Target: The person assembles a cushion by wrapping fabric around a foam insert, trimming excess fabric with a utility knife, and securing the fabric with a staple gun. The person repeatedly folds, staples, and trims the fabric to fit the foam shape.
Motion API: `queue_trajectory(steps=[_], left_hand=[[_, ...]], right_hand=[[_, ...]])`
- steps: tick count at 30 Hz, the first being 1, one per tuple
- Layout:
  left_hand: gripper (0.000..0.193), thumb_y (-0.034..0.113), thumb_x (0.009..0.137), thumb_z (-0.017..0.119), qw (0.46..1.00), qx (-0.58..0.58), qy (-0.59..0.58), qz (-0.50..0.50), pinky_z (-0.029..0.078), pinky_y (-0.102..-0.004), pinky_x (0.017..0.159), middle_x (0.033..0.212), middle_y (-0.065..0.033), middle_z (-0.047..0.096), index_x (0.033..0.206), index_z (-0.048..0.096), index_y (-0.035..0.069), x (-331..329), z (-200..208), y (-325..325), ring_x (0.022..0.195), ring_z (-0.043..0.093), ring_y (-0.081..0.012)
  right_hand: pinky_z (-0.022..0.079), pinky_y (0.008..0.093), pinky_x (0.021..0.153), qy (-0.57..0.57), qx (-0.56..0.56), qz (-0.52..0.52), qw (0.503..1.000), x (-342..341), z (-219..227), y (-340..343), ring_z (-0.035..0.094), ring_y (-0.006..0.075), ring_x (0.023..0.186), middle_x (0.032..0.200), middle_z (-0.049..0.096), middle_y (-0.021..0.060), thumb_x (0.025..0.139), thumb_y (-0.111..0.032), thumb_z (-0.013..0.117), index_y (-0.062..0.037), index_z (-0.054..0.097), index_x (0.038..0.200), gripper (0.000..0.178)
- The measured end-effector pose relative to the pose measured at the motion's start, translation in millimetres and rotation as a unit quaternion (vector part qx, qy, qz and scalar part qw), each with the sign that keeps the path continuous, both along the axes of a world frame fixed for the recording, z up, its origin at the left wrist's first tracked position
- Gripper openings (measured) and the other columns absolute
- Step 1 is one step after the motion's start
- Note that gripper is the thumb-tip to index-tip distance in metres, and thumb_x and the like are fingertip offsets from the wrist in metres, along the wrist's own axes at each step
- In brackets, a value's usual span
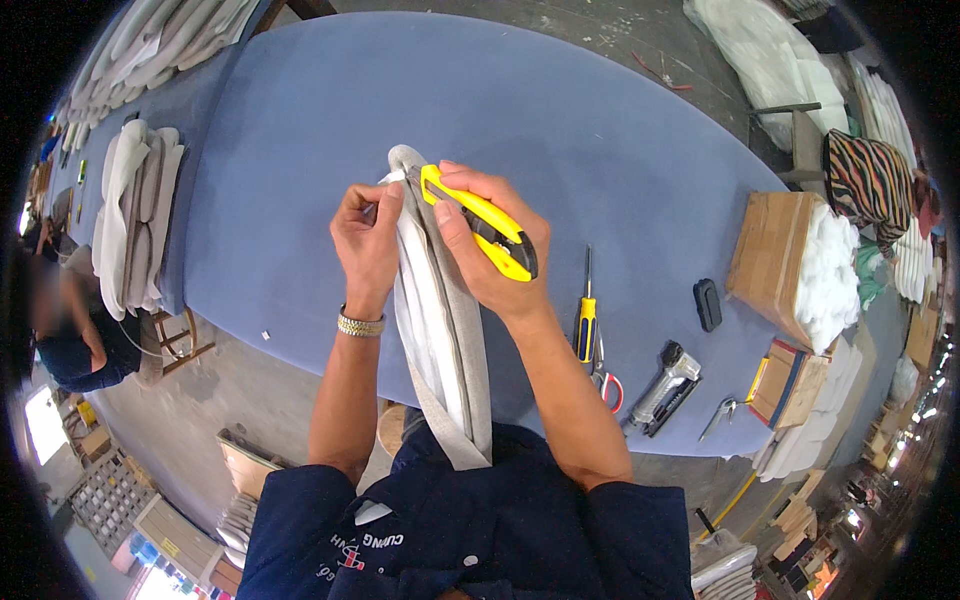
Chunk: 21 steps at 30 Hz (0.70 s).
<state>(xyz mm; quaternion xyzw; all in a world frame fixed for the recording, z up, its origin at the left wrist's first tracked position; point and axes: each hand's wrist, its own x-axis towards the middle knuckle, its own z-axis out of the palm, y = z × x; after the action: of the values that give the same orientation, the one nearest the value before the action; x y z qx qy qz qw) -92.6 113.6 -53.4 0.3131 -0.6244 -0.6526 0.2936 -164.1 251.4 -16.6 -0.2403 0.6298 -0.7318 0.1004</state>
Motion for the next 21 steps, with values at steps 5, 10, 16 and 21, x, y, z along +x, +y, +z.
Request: queue_trajectory(steps=[5,10,16,21], left_hand=[[0.019,0.013,0.099,0.074,1.000,-0.016,0.004,-0.004,0.039,-0.0209,0.059,0.078,0.0047,0.060,0.088,0.064,0.002,-0.2,-1.6,0.4,0.069,0.047,-0.0007],[0.019,0.014,0.099,0.074,1.000,-0.019,0.006,-0.010,0.040,-0.0211,0.060,0.078,0.0042,0.061,0.089,0.064,0.002,0.3,-3.5,-0.5,0.070,0.048,-0.0011],[0.019,0.014,0.100,0.073,1.000,-0.019,0.012,-0.017,0.041,-0.0213,0.060,0.079,0.0038,0.062,0.090,0.064,0.001,-0.5,-2.1,-0.7,0.070,0.049,-0.0011],[0.019,0.014,0.100,0.073,0.999,-0.024,0.008,-0.021,0.044,-0.0213,0.062,0.080,0.0028,0.064,0.090,0.063,0.001,-0.7,-0.7,-1.0,0.071,0.052,-0.0014]], right_hand=[[0.055,0.0332,0.100,0.082,0.045,0.004,0.996,2.3,-3.8,-1.1,0.069,0.0225,0.116,0.129,0.071,0.0191,0.096,-0.001,0.070,0.0016,0.068,0.120,0.024],[0.057,0.0333,0.094,0.171,0.070,-0.013,0.983,2.6,1.7,-6.9,0.073,0.0249,0.110,0.122,0.074,0.0200,0.092,0.002,0.072,0.0022,0.071,0.113,0.021],[0.059,0.0328,0.090,0.201,0.089,-0.023,0.975,6.2,3.2,-9.5,0.075,0.0253,0.106,0.118,0.075,0.0196,0.090,0.002,0.074,0.0013,0.071,0.112,0.022],[0.059,0.0324,0.088,0.202,0.096,-0.043,0.974,11.2,0.7,-13.2,0.076,0.0242,0.103,0.117,0.076,0.0188,0.090,0.001,0.074,0.0000,0.072,0.111,0.022]])
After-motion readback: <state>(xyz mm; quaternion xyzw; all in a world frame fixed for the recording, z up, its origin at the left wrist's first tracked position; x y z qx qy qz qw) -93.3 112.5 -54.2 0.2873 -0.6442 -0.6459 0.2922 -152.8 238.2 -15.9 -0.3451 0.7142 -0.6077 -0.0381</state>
